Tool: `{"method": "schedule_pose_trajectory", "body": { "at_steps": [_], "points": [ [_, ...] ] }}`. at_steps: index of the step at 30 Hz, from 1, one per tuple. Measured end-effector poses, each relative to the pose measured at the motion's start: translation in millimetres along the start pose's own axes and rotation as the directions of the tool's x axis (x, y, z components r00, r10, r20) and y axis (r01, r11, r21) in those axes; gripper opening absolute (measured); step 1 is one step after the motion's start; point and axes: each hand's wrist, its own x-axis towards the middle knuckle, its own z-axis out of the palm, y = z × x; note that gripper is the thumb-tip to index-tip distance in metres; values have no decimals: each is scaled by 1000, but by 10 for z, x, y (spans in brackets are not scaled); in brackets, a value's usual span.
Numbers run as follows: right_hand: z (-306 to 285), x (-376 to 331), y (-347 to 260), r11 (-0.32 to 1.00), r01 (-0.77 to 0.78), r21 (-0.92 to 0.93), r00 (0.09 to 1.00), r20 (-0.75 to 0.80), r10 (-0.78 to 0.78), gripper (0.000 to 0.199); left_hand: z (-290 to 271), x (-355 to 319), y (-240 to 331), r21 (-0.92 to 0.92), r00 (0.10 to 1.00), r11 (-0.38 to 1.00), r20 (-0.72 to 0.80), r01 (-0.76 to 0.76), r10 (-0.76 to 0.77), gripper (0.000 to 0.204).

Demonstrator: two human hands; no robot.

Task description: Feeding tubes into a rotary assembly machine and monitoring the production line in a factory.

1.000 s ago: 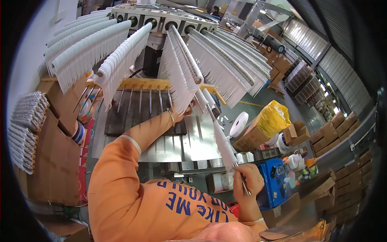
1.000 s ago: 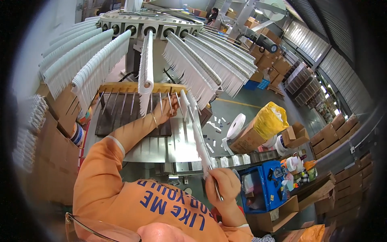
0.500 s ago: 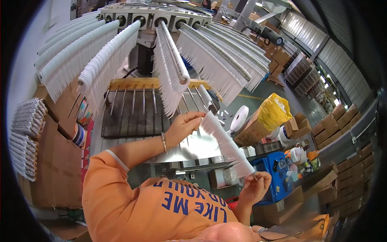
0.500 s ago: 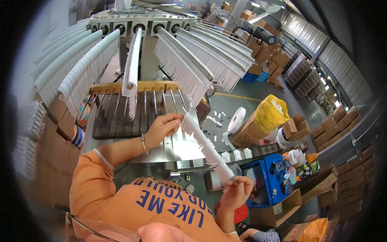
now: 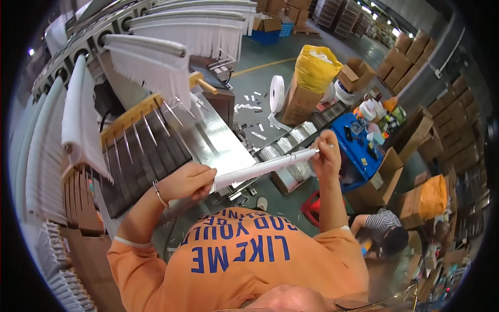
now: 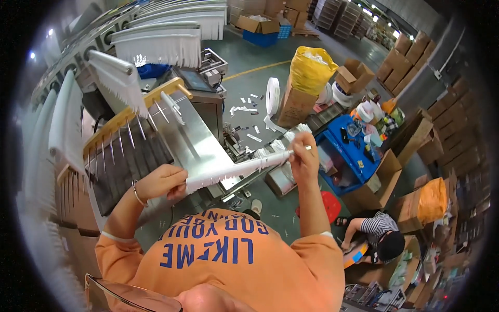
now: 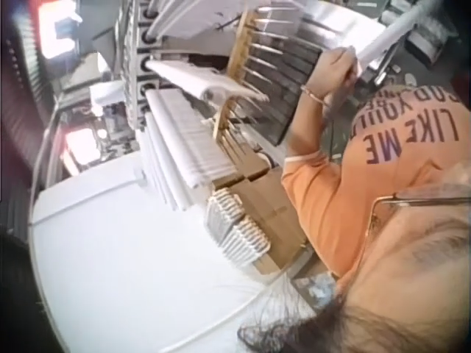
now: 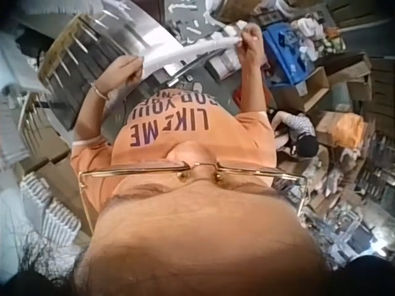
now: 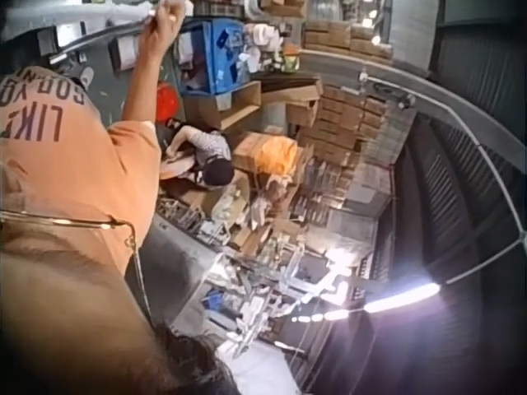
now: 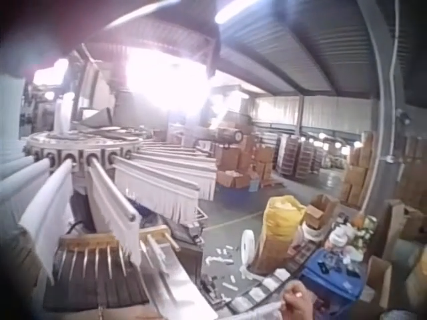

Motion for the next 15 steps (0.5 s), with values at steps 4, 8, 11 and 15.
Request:
{"method": "schedule_pose_trajectory", "body": {
  "at_steps": [4,8,11,15],
  "points": [
    [101,403,-2,961,-50,-272,988,129,88,21,128,71,50,-381,998,924,58,23,0,34],
    [176,1022,87,995,-26,-95,991,125,38,14,224,253,63,-581,999,813,17,-32,51,28],
    [10,1439,303,965,170,-200,982,-46,-182,8,296,507,138,-657,994,749,-111,-85,16,26],
    [-54,1315,888,882,309,-356,948,34,-318,17,244,1038,255,-755,975,642,-218,-137,-48,24]
  ]
}}
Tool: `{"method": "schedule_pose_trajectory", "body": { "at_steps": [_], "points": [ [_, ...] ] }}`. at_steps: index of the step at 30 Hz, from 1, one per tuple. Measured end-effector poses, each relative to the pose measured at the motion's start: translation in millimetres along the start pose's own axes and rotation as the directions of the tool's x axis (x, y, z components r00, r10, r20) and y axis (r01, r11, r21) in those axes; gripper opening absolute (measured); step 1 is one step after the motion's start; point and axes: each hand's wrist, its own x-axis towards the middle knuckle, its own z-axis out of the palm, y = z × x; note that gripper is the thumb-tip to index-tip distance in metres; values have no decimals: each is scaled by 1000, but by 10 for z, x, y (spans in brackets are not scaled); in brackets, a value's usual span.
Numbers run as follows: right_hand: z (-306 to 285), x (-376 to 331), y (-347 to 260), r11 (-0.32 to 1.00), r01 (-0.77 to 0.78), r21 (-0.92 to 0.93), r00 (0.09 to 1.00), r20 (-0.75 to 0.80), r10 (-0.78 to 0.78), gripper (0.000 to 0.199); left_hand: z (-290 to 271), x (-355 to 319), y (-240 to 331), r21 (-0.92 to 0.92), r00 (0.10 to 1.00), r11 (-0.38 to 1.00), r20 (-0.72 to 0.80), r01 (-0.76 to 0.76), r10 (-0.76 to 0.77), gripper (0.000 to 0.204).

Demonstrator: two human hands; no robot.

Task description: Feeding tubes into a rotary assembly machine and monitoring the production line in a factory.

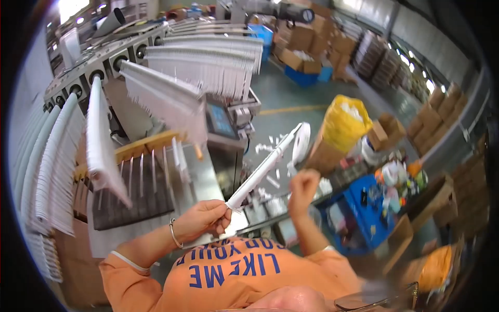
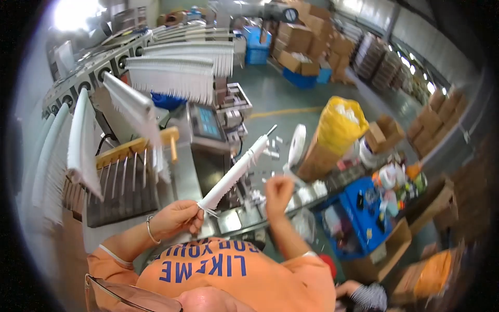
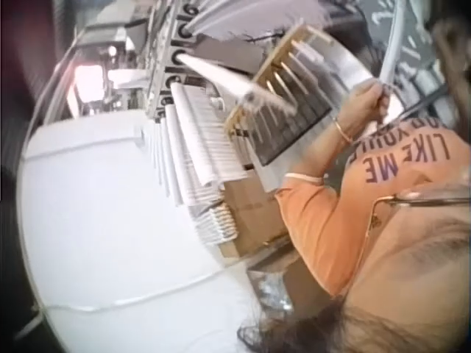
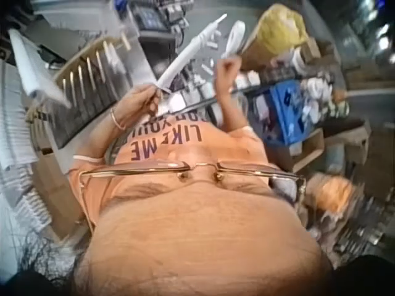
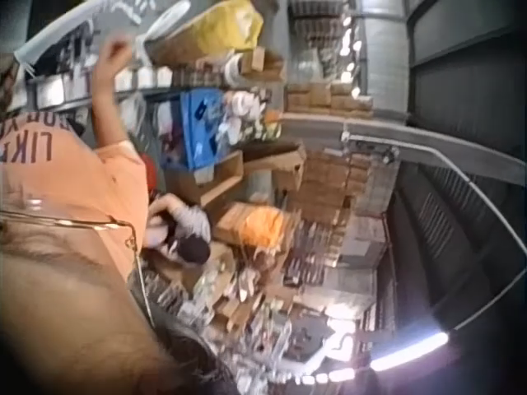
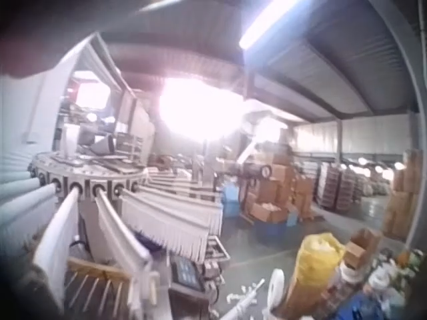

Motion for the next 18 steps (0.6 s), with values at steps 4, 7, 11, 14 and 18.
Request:
{"method": "schedule_pose_trajectory", "body": {
  "at_steps": [4,7,11,14,18],
  "points": [
    [-77,-134,367,929,-167,330,891,454,-2,31,334,909,73,42,941,961,-195,-274,277,25],
    [-60,225,434,869,-289,401,799,601,-12,38,578,1622,139,7,877,926,-319,-378,360,29],
    [-110,773,732,881,-217,420,910,413,28,44,936,2506,289,-23,793,862,-404,-507,456,33],
    [-230,1197,820,935,-253,248,949,254,190,22,1167,2970,340,-4,742,832,-455,-555,493,31],
    [-426,1544,833,903,-259,343,958,211,195,14,1308,3205,386,230,724,833,-413,-504,552,30]
  ]
}}
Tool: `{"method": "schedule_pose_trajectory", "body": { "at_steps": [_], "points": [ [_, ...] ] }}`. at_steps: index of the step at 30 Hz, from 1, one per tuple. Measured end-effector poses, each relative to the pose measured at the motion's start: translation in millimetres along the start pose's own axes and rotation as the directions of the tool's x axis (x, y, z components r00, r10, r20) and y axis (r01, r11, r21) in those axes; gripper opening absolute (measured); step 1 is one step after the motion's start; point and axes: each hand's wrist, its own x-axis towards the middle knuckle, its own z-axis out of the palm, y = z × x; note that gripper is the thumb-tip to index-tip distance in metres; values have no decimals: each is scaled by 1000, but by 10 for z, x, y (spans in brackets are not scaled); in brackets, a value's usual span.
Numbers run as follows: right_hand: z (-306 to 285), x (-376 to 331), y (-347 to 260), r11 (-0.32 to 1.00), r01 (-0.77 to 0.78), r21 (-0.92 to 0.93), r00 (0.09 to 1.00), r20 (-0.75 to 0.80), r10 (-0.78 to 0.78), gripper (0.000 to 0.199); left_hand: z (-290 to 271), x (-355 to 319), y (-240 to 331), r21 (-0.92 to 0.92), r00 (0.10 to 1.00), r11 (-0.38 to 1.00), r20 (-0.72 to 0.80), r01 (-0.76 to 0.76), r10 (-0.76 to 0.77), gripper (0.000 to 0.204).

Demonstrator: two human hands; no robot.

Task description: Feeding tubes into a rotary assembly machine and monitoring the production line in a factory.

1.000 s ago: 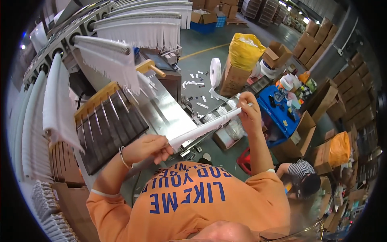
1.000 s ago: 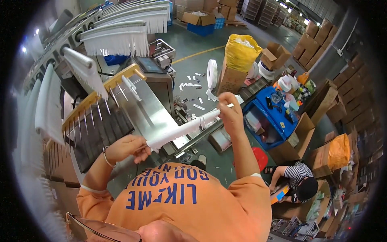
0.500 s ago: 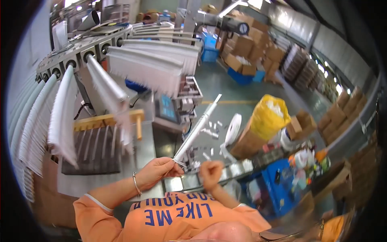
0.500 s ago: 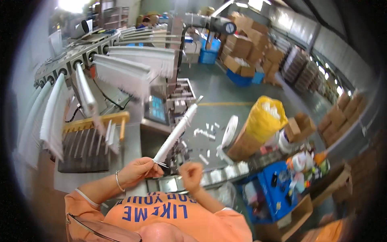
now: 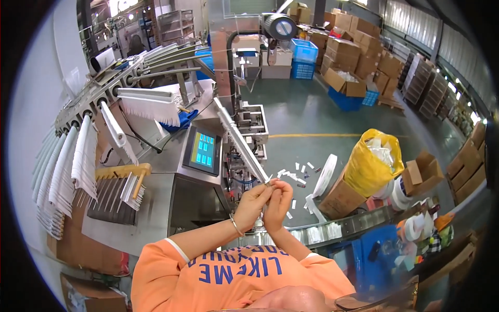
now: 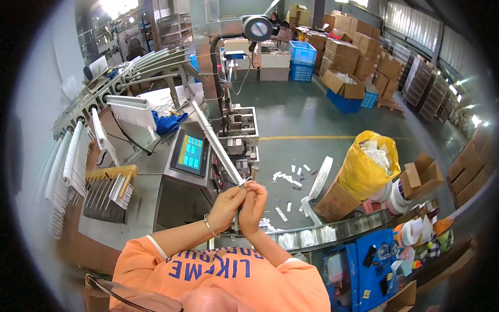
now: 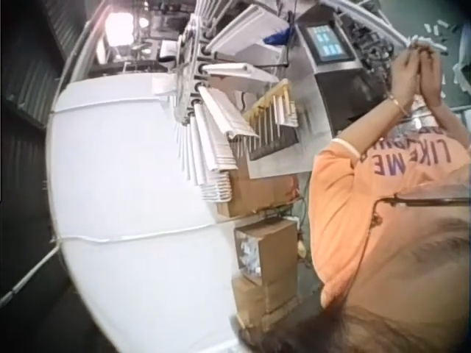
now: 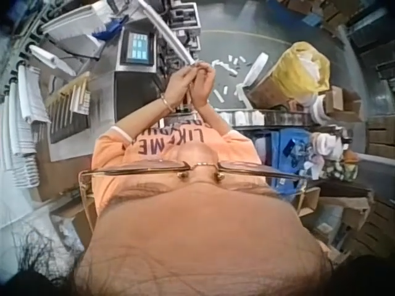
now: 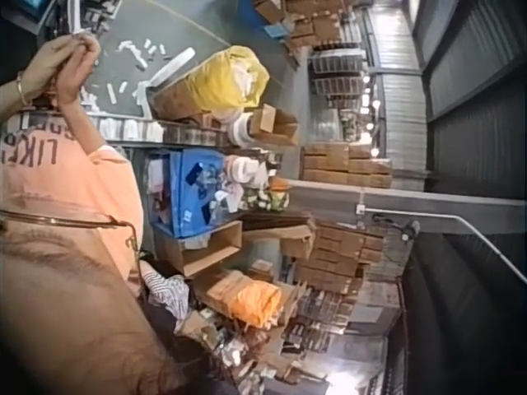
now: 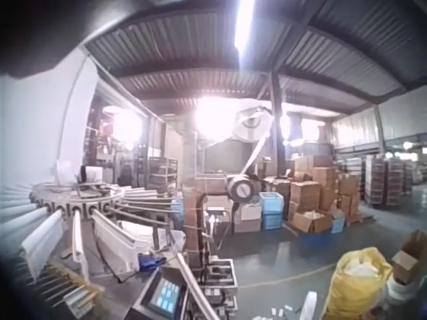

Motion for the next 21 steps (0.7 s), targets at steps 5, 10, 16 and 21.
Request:
{"method": "schedule_pose_trajectory", "body": {
  "at_steps": [5,10,16,21],
  "points": [
    [-342,240,-190,982,-170,77,984,-35,173,12,-43,-104,149,493,957,862,288,-119,-33,34],
    [-872,502,-374,968,-251,-28,968,4,251,11,-397,-55,737,752,728,204,471,-626,497,22],
    [-1192,633,-540,977,-211,-27,966,148,213,13,-694,428,1139,790,688,-25,549,-613,476,18],
    [-1170,685,-553,985,-171,-35,973,148,175,13,-607,444,1020,794,787,11,602,-608,135,20]
  ]
}}
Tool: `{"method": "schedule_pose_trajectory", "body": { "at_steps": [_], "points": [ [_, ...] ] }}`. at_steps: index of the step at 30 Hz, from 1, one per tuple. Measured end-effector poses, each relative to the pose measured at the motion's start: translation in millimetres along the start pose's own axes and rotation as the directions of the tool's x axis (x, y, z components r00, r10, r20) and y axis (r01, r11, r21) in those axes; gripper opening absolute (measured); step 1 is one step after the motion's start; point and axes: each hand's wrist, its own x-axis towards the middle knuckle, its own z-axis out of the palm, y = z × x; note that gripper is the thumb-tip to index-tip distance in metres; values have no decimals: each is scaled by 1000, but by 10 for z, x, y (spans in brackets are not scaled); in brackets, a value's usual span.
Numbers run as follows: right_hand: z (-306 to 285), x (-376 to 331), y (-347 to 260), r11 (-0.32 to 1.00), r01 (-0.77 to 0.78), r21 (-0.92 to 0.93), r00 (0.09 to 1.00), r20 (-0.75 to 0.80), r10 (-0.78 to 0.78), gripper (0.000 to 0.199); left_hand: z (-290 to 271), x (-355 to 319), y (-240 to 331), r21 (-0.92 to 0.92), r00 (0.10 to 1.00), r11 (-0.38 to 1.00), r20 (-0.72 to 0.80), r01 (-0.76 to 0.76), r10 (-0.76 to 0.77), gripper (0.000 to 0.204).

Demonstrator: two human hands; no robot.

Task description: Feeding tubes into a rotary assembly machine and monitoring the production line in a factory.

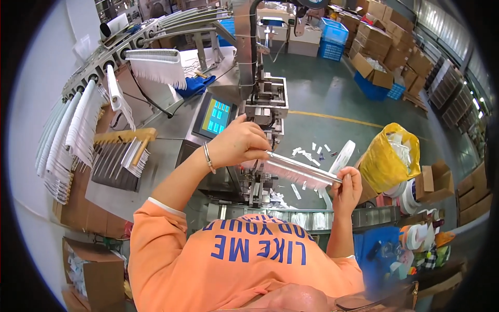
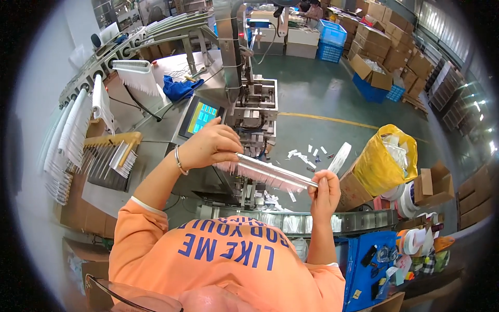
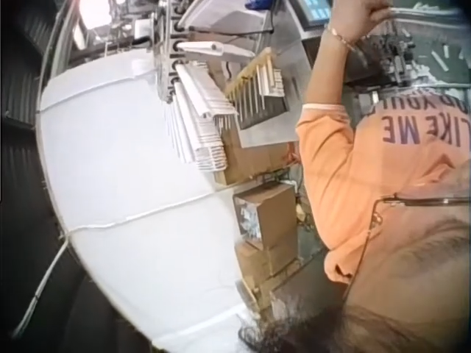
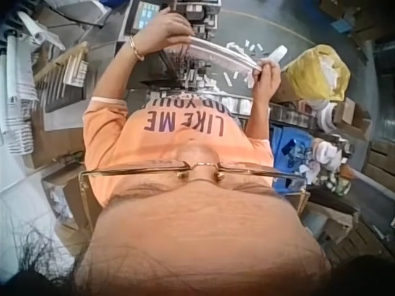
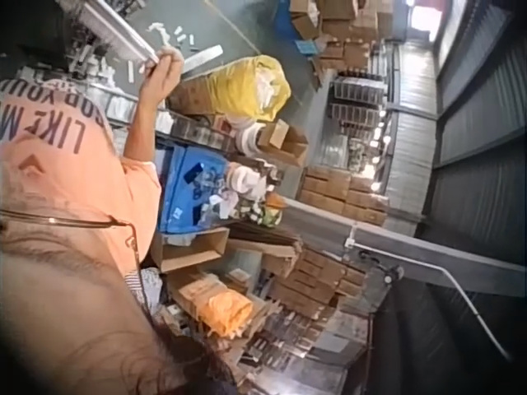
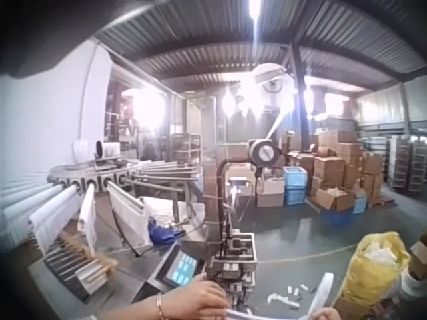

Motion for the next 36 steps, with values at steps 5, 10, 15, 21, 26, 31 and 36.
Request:
{"method": "schedule_pose_trajectory", "body": {
  "at_steps": [5,10,15,21,26,31,36],
  "points": [
    [-71,68,34,999,13,35,1000,25,-14,12,16,-35,10,-233,989,972,-150,-26,-9,20],
    [-47,145,35,999,20,40,1000,23,-21,11,28,-8,75,-169,954,981,-268,94,-137,10],
    [-50,196,55,997,38,65,999,30,-40,12,28,-38,15,-310,918,945,-336,106,-213,16],
    [-63,242,76,998,43,43,999,14,-43,12,35,-19,46,-83,961,988,-234,133,-149,27],
    [-111,250,12,996,55,69,998,-33,-53,12,-15,-5,63,-119,863,965,-431,233,-262,28],
    [-150,299,0,996,45,71,997,-61,-40,11,269,-115,-27,-530,837,769,-184,357,-516,17],
    [-237,407,-129,996,52,78,981,-191,-36,11,532,-32,117,-814,734,540,-230,215,-639,9]
  ]
}}
